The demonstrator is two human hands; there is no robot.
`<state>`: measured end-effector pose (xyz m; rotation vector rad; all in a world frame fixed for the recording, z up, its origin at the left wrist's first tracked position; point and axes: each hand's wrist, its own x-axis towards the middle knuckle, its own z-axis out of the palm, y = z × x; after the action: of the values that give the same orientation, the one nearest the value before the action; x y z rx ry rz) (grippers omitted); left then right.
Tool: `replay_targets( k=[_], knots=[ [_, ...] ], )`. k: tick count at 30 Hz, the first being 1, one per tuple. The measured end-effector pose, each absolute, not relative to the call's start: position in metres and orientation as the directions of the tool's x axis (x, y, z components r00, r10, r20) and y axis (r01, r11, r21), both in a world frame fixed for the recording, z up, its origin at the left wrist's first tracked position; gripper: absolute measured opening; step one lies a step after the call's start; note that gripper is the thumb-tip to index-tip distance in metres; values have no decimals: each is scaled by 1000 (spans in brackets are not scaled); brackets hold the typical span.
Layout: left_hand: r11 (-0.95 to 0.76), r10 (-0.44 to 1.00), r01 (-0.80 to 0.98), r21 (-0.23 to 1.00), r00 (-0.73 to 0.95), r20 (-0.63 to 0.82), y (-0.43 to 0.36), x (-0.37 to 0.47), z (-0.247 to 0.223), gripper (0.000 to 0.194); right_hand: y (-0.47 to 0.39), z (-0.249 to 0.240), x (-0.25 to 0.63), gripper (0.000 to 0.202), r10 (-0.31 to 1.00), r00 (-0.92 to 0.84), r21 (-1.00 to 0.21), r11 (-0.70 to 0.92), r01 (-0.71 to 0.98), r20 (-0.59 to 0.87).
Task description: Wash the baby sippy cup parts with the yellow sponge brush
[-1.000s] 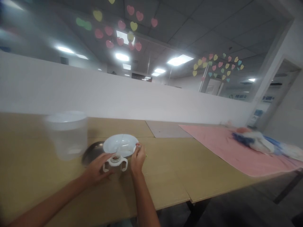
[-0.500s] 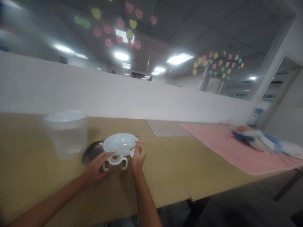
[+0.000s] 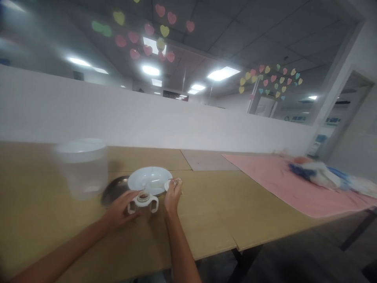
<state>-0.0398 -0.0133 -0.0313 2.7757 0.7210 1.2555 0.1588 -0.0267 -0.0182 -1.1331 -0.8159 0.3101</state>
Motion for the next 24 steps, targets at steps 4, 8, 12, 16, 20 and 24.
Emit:
replay_targets(
  k=[4, 8, 12, 16, 20, 24],
  knots=[
    [-902, 390, 395, 176, 570, 723, -14, -40, -31, 51, -28, -16, 159, 28, 566, 661, -863, 415, 289, 493],
    [-899, 395, 400, 176, 571, 720, -14, -40, -31, 51, -30, -15, 158, 29, 566, 635, -843, 443, 303, 526],
    [-901, 392, 398, 174, 572, 721, -13, -39, -31, 52, -31, -12, 156, 31, 613, 623, -854, 485, 187, 485],
    [-891, 414, 415, 183, 581, 700, -13, -40, -32, 52, -31, -12, 155, 37, 644, 635, -867, 492, 83, 426],
    [-893, 415, 407, 193, 576, 704, -13, -40, -34, 52, -29, -15, 157, 35, 644, 634, -859, 507, 65, 428],
    [-890, 421, 412, 196, 573, 703, -13, -41, -34, 52, -27, -18, 159, 29, 599, 667, -880, 431, 198, 444]
  ],
)
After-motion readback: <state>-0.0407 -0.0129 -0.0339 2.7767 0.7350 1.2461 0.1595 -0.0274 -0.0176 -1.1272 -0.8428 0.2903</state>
